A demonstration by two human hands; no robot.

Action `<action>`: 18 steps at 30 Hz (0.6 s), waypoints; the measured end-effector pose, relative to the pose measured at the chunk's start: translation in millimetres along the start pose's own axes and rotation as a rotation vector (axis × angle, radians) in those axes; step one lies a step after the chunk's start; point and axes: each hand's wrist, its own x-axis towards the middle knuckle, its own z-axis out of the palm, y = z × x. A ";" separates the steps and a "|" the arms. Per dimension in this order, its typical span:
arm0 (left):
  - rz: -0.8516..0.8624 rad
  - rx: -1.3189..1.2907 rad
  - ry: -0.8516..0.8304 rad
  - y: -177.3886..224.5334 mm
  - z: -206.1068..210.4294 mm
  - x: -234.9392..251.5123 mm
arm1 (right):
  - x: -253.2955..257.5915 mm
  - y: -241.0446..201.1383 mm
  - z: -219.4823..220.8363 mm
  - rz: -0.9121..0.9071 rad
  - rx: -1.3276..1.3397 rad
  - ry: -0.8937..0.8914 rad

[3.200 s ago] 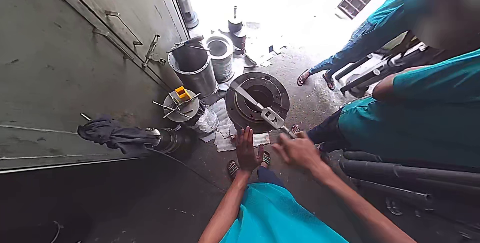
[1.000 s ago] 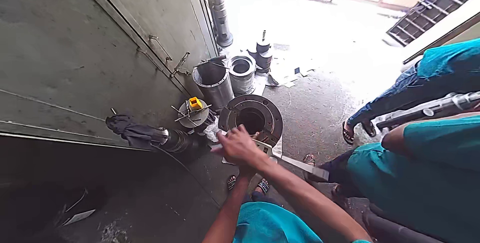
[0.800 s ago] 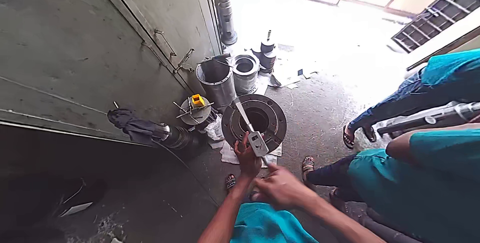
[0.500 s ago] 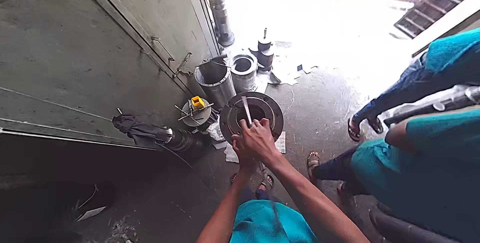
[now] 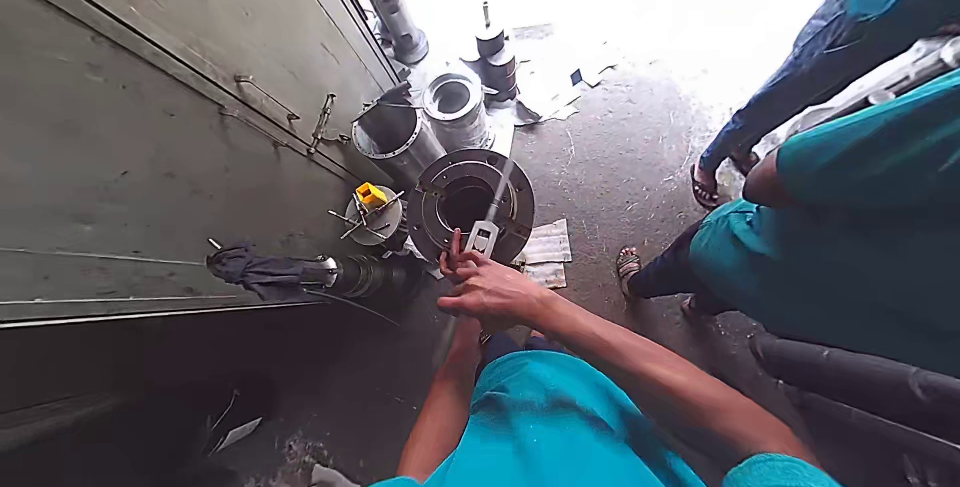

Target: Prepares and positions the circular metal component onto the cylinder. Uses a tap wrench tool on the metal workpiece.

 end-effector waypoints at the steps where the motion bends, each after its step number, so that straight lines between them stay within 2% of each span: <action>1: 0.174 -0.001 0.100 -27.0 10.7 8.6 | -11.9 -9.7 -5.4 0.025 0.040 -0.075; 4: 0.620 0.119 0.205 -61.5 25.6 21.0 | -56.0 -2.2 -29.6 0.207 0.109 -0.193; 6: 0.692 0.102 0.185 -63.4 27.3 22.0 | -66.5 19.6 -53.4 0.326 0.000 -0.163; 8: 0.636 0.059 0.134 -62.6 24.8 18.9 | -56.7 49.6 -70.0 0.513 -0.088 -0.083; 10: 0.589 0.094 0.115 -59.0 22.7 14.9 | -28.1 73.3 -73.9 0.731 -0.097 -0.042; 11: 0.534 0.095 0.113 -56.1 20.7 10.8 | -8.0 76.8 -70.4 0.783 -0.066 -0.010; 13: 0.447 -0.037 0.181 -67.4 26.4 17.8 | 33.1 63.4 -57.9 0.781 -0.003 0.072; 16: 0.513 -0.076 0.171 -93.0 29.5 4.0 | 72.0 19.9 -18.4 0.624 0.032 0.196; 17: 0.220 0.079 -0.111 -60.3 3.6 -18.8 | 74.2 7.3 -3.4 0.519 0.015 0.212; 18: -0.080 0.294 -0.428 -9.6 -25.7 -31.4 | 69.8 -2.7 6.8 0.398 0.013 0.204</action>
